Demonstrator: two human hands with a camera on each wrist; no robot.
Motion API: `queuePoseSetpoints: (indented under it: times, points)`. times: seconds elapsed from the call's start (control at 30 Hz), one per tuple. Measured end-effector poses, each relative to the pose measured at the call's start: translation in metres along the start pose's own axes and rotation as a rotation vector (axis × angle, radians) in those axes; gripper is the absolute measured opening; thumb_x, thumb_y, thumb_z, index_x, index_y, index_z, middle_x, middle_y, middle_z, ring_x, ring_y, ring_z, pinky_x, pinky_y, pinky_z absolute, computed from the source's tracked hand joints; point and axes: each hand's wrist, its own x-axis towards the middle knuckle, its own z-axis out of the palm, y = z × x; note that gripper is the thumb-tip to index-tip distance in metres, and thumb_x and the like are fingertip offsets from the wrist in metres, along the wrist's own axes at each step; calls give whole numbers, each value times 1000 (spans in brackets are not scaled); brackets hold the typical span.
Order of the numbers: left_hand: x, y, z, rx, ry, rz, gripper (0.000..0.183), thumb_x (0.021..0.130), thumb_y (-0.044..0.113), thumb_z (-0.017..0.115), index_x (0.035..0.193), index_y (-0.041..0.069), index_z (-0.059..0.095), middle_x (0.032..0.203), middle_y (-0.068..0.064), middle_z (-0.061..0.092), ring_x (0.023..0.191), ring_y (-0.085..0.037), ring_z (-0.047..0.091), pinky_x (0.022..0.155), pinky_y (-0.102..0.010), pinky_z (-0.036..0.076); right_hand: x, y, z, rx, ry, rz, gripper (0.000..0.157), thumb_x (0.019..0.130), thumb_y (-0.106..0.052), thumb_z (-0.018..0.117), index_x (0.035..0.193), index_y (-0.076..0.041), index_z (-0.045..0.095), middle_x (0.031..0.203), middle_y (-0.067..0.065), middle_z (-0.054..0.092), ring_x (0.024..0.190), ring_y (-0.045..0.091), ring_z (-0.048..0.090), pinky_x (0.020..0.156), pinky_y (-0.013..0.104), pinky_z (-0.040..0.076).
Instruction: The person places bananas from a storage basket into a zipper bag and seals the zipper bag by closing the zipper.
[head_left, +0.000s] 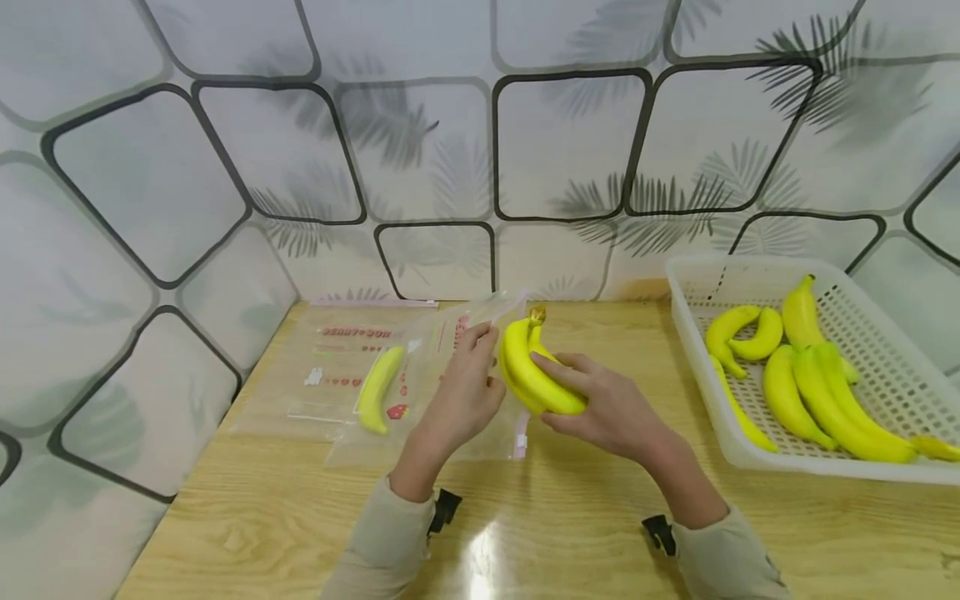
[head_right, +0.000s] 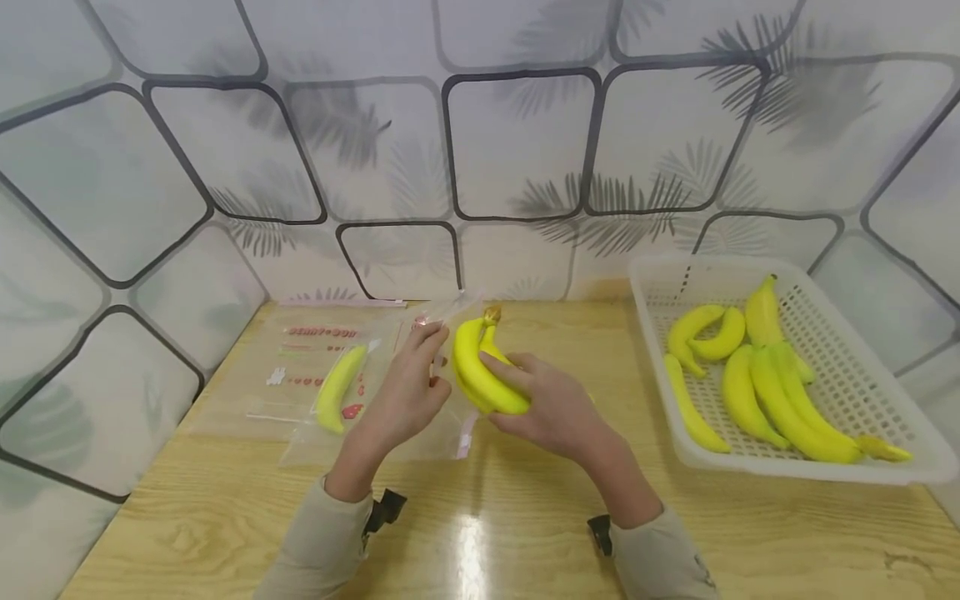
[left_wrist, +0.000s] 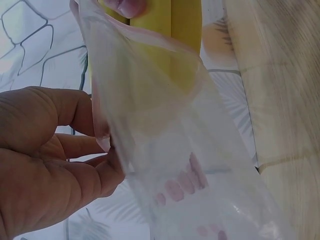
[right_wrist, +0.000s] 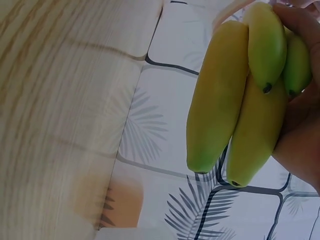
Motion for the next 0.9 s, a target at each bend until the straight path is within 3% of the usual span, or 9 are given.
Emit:
queuePoseSetpoints:
  times: [0.2,0.57,0.9]
  points:
    - [-1,1,-2,-19,-4,4,60,86,-13,53,144,-12,40,150,-27,35,108,-32,61,83,-36,56,0,2,-4,-13,-28,-70,68,80,-25,81,143,-18,56,134,21,59,109,40,63,87,53,53]
    - [1,1,-4,-1,-8,-4,62,84,-14,54,144,-11,41,150,-27,36,110,-30,60,86,-37,54,-2,3,-13,26,-60,-144,68,78,-19,82,142,-18,57,133,18,60,107,34,63,86,49,52]
    - [-1,1,-6,-12,-15,-28,62,84,-15,54,145,-12,39,151,-27,34,128,-35,50,91,-40,50,0,5,-11,1,-155,-142,67,80,-18,80,143,-17,56,134,22,59,111,38,62,89,53,51]
